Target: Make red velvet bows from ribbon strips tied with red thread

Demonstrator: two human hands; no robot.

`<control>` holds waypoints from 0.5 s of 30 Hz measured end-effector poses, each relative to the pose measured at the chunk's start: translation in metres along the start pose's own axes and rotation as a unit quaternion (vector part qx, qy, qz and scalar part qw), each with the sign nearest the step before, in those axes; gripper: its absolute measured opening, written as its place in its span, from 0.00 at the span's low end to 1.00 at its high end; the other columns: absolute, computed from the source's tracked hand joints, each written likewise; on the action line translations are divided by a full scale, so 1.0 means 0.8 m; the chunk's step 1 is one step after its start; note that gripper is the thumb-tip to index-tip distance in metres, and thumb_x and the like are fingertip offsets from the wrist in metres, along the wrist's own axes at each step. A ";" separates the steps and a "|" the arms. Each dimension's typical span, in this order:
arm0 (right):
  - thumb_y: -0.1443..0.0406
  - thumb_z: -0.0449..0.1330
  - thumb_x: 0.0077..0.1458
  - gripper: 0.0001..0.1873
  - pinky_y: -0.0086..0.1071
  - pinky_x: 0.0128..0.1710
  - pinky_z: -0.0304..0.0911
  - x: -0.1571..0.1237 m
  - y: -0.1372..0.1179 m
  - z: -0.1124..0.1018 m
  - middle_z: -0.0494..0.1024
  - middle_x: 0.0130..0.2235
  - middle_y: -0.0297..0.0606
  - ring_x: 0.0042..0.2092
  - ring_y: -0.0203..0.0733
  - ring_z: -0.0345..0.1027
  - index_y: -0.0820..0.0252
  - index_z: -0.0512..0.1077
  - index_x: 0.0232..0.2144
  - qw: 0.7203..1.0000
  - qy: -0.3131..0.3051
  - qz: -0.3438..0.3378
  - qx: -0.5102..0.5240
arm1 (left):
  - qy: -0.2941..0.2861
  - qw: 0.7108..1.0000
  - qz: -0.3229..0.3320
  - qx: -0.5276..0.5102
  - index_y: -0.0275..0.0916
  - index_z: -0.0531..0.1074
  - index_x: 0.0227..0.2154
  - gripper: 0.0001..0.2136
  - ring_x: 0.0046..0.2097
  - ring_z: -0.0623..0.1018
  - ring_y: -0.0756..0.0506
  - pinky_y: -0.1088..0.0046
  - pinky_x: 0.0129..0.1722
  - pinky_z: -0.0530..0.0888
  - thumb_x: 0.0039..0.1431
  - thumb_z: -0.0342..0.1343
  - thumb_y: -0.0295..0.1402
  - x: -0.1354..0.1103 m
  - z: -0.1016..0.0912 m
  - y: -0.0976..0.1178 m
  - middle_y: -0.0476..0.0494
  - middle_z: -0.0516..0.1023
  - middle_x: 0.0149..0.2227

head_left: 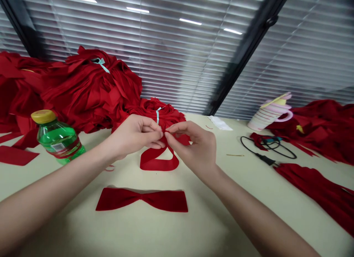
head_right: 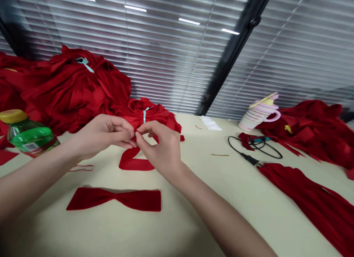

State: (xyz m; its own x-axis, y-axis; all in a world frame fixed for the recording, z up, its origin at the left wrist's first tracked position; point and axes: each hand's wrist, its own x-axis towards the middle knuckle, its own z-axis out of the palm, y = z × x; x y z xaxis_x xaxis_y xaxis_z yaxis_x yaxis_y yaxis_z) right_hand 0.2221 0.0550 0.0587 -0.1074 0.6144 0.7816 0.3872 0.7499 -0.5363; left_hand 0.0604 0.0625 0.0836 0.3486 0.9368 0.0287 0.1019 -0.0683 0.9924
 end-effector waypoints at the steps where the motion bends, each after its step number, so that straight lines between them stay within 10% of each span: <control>1: 0.73 0.60 0.47 0.05 0.28 0.32 0.68 -0.001 -0.002 0.000 0.76 0.28 0.31 0.30 0.34 0.71 0.58 0.70 0.27 1.000 -0.001 -0.014 -0.027 | 0.001 1.000 -0.001 0.002 0.33 0.73 0.27 0.03 0.32 0.80 0.49 0.79 0.35 0.77 0.52 0.56 0.27 0.000 0.000 0.001 0.48 0.78 0.24; 15: 0.71 0.58 0.50 0.07 0.30 0.30 0.68 -0.006 0.002 0.001 0.78 0.29 0.31 0.30 0.37 0.72 0.54 0.70 0.29 0.979 0.025 -0.136 -0.150 | -0.002 1.000 -0.007 0.006 0.34 0.72 0.24 0.05 0.33 0.78 0.51 0.77 0.38 0.77 0.52 0.53 0.25 -0.004 0.004 0.004 0.50 0.75 0.26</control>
State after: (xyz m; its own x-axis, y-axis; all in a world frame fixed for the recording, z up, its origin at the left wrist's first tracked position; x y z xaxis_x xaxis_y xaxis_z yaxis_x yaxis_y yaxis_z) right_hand 0.2224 0.0532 0.0537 -0.2027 0.3838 0.9009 0.6027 0.7740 -0.1942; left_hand 0.0624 0.0585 0.0864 0.3501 0.9366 0.0141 0.1174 -0.0588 0.9913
